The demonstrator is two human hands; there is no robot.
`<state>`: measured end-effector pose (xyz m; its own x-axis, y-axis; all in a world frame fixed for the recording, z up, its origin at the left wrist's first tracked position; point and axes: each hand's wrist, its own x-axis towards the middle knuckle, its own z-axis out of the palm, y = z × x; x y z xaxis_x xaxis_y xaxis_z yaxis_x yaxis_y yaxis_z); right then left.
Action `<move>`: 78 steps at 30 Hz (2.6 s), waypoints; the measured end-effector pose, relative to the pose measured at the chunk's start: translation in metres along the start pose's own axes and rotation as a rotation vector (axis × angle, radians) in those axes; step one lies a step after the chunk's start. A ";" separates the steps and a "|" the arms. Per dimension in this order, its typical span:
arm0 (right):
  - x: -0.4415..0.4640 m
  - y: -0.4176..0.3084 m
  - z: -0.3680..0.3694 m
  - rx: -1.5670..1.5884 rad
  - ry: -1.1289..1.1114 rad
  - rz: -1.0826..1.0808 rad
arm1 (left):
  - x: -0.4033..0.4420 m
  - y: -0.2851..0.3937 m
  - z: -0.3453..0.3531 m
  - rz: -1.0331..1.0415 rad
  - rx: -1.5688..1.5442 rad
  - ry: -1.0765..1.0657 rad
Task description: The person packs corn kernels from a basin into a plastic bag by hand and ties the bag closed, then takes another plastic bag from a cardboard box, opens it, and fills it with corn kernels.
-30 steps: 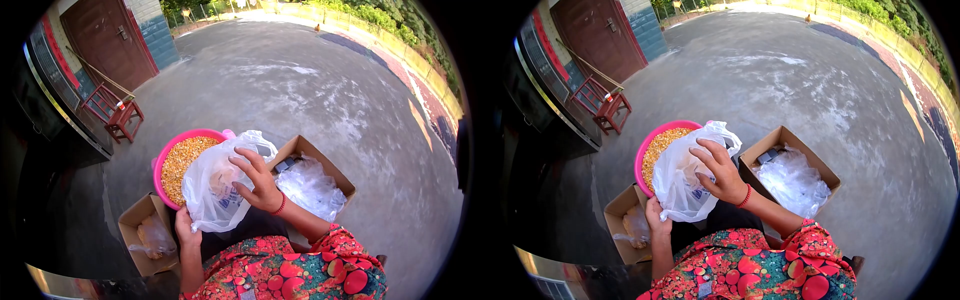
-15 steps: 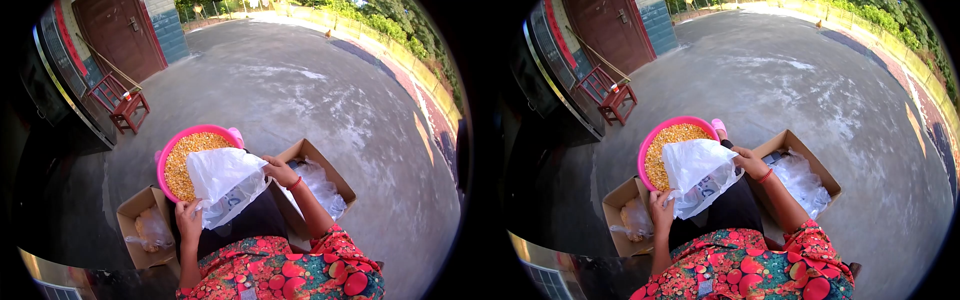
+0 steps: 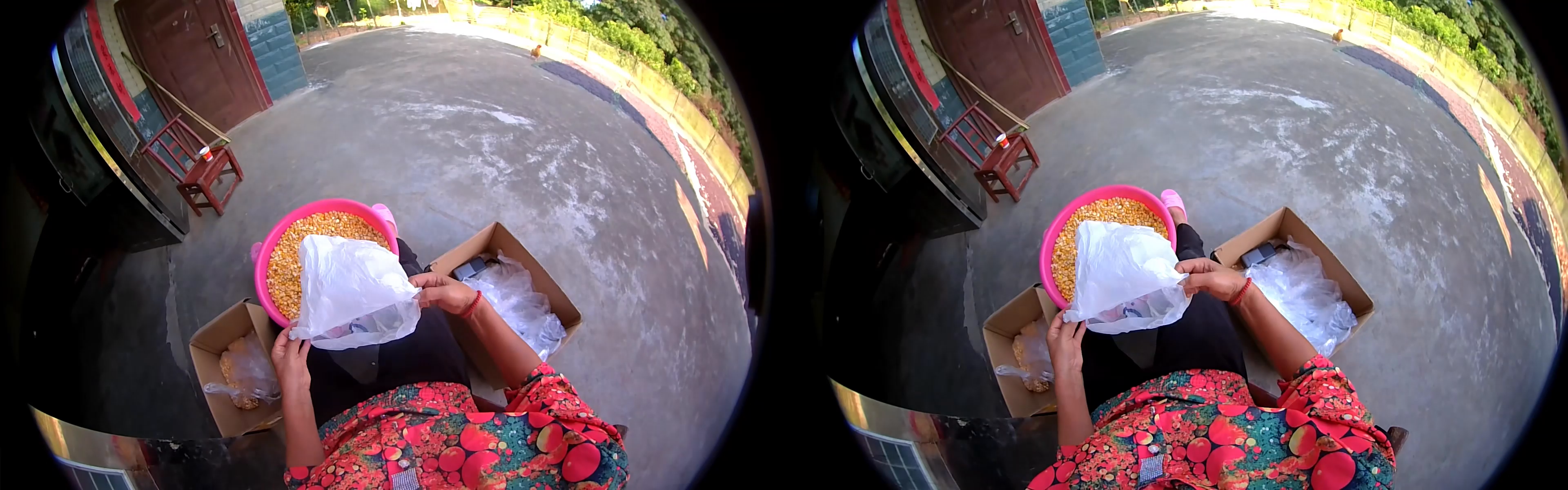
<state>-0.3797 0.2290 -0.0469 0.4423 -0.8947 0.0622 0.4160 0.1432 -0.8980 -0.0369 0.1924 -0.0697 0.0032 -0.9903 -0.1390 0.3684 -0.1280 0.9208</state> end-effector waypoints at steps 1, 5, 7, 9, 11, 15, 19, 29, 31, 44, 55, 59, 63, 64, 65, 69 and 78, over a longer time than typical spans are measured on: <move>0.001 0.003 -0.001 -0.046 0.070 -0.071 | 0.001 -0.002 -0.002 0.003 -0.012 0.005; 0.009 0.014 -0.005 0.225 0.119 -0.163 | -0.003 0.005 0.005 -0.098 -0.181 -0.092; 0.015 0.017 0.002 0.295 0.185 -0.180 | -0.007 0.007 0.017 -0.141 -0.340 -0.132; 0.022 0.021 0.005 0.391 0.425 -0.188 | -0.009 0.002 0.027 -0.146 -0.344 -0.099; 0.028 0.026 0.005 0.404 0.470 -0.199 | -0.014 0.001 0.043 -0.101 -0.424 -0.122; 0.030 0.015 0.008 0.469 0.593 -0.207 | -0.035 0.019 0.060 -0.097 -0.277 -0.341; 0.022 0.019 -0.007 0.528 0.659 -0.096 | -0.043 0.011 0.067 0.230 0.320 -0.358; 0.022 0.017 0.033 -0.427 0.415 -0.278 | -0.040 -0.001 0.071 0.100 0.186 -0.155; 0.028 0.032 0.020 -0.252 0.449 -0.258 | -0.040 0.002 0.070 0.061 0.165 -0.155; 0.007 -0.020 0.034 -0.180 0.225 0.075 | -0.013 0.030 0.023 0.190 0.137 -0.127; 0.075 -0.053 0.021 -0.325 0.607 -0.290 | 0.022 0.018 0.022 0.295 0.525 -0.215; 0.106 -0.083 0.050 -0.859 0.673 -0.431 | 0.044 0.042 0.053 0.302 0.045 0.018; 0.116 -0.100 0.091 -1.451 0.871 -0.884 | 0.072 0.032 0.053 0.315 -0.155 0.154; 0.113 -0.100 0.100 -1.383 0.789 -0.837 | 0.074 0.028 0.057 0.317 -0.171 0.171; 0.113 -0.096 0.107 -1.314 0.708 -0.789 | 0.075 0.025 0.060 0.314 -0.170 0.174; 0.146 -0.049 0.117 -1.367 0.279 -0.725 | 0.080 0.016 0.065 0.344 -0.070 0.123; 0.154 0.055 0.017 -1.693 0.236 -0.078 | 0.106 0.015 0.041 0.431 -0.083 0.154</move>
<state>-0.2750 0.1066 -0.0791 0.2802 -0.9381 0.2035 -0.8822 -0.3352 -0.3307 -0.0687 0.0835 -0.0558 0.3081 -0.9318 0.1919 0.3764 0.3046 0.8750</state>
